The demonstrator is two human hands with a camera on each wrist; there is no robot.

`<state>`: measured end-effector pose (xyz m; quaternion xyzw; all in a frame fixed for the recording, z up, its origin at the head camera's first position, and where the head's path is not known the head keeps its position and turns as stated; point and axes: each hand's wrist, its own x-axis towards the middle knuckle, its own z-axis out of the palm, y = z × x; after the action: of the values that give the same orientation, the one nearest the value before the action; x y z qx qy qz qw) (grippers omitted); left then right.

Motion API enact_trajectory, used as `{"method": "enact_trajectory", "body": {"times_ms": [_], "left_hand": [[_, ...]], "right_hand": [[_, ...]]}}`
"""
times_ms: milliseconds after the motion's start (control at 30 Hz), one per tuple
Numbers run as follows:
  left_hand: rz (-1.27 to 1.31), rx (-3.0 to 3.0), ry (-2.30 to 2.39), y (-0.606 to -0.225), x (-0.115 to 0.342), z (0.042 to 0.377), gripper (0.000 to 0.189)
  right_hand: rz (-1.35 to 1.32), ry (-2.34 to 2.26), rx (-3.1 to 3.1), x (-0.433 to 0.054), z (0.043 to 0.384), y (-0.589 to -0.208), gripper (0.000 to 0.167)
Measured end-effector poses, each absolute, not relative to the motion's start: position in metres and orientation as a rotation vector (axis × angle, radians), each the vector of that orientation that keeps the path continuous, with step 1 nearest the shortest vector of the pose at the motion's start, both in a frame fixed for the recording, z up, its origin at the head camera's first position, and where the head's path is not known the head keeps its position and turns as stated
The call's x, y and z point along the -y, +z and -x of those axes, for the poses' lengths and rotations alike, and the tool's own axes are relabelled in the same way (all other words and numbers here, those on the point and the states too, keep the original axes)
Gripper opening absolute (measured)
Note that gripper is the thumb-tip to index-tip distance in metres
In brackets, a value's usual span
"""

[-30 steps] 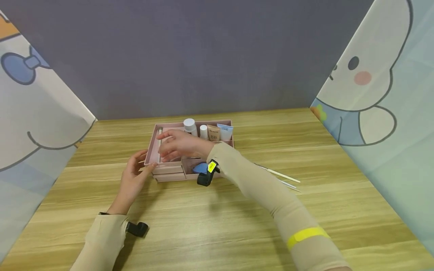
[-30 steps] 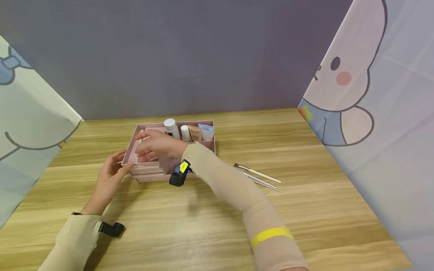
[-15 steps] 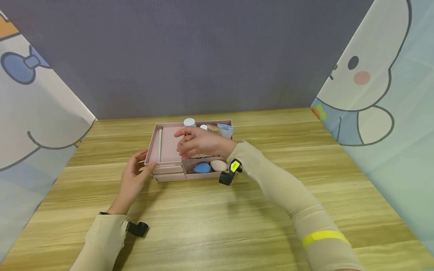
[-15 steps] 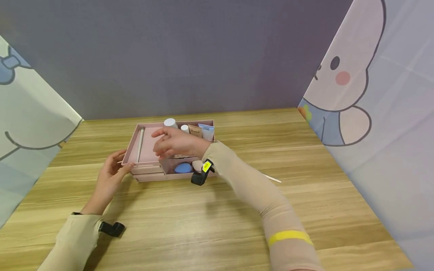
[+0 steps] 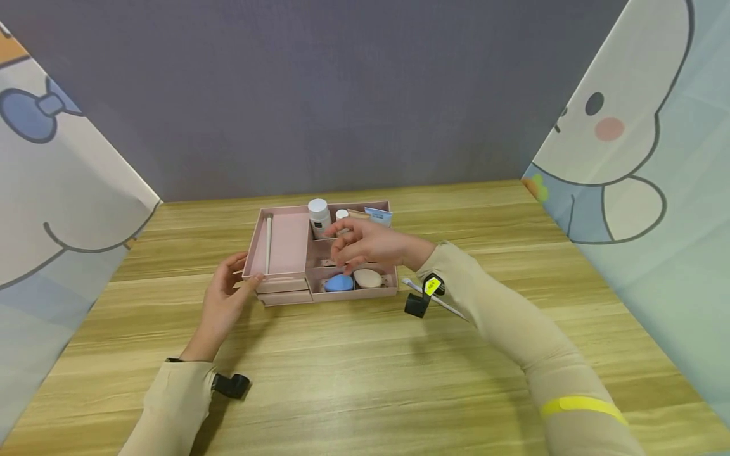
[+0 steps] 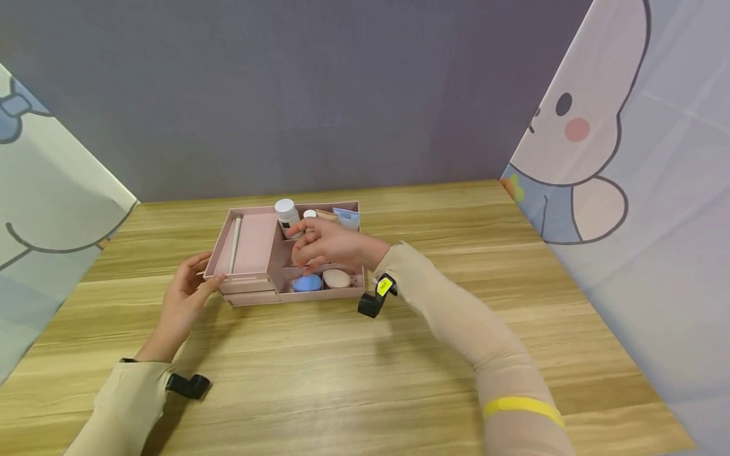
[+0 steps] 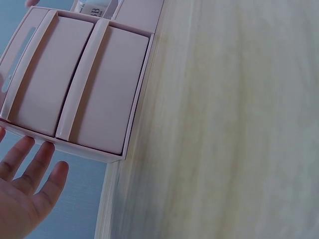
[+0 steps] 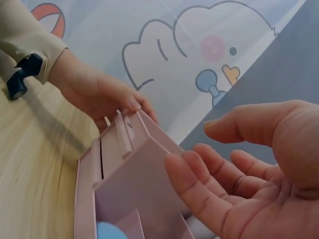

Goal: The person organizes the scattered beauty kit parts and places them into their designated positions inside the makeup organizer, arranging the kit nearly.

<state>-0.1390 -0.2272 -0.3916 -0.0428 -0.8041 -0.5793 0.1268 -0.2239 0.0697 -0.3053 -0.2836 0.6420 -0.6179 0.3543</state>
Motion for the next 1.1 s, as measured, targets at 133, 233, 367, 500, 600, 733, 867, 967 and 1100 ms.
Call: {"method": "enact_trajectory", "body": {"times_ms": [133, 233, 367, 500, 600, 733, 867, 967, 1100], "left_hand": [[0.126, 2.344, -1.691, -0.392, 0.228, 0.139, 0.051], [0.119, 2.350, -1.689, -0.392, 0.228, 0.139, 0.051], [0.115, 2.350, -1.683, -0.392, 0.228, 0.140, 0.051], [0.116, 2.342, -1.688, -0.393, 0.228, 0.140, 0.051], [0.114, 2.342, -1.689, -0.393, 0.227, 0.139, 0.051], [0.115, 2.342, -1.685, -0.393, 0.227, 0.139, 0.051], [0.122, 2.333, -1.689, -0.394, 0.227, 0.139, 0.051], [0.125, 2.325, -1.693, -0.394, 0.227, 0.140, 0.050], [0.128, 2.317, -1.696, -0.394, 0.227, 0.140, 0.050]], "right_hand": [[0.794, -1.569, -1.667, -0.084, 0.226, -0.309, 0.043], [0.810, -1.571, -1.671, -0.094, 0.226, -0.311, 0.040], [0.805, -1.565, -1.688, -0.110, 0.225, -0.313, 0.040], [0.758, -1.543, -1.724, -0.126, 0.225, -0.317, 0.039], [0.714, -1.537, -1.751, -0.136, 0.224, -0.320, 0.038], [0.671, -1.542, -1.774, -0.148, 0.224, -0.326, 0.034], [0.637, -1.540, -1.811, -0.160, 0.227, -0.333, 0.031], [0.610, -1.528, -1.847, -0.169, 0.228, -0.338, 0.034], [0.577, -1.511, -1.878, -0.183, 0.231, -0.344, 0.038]]}}
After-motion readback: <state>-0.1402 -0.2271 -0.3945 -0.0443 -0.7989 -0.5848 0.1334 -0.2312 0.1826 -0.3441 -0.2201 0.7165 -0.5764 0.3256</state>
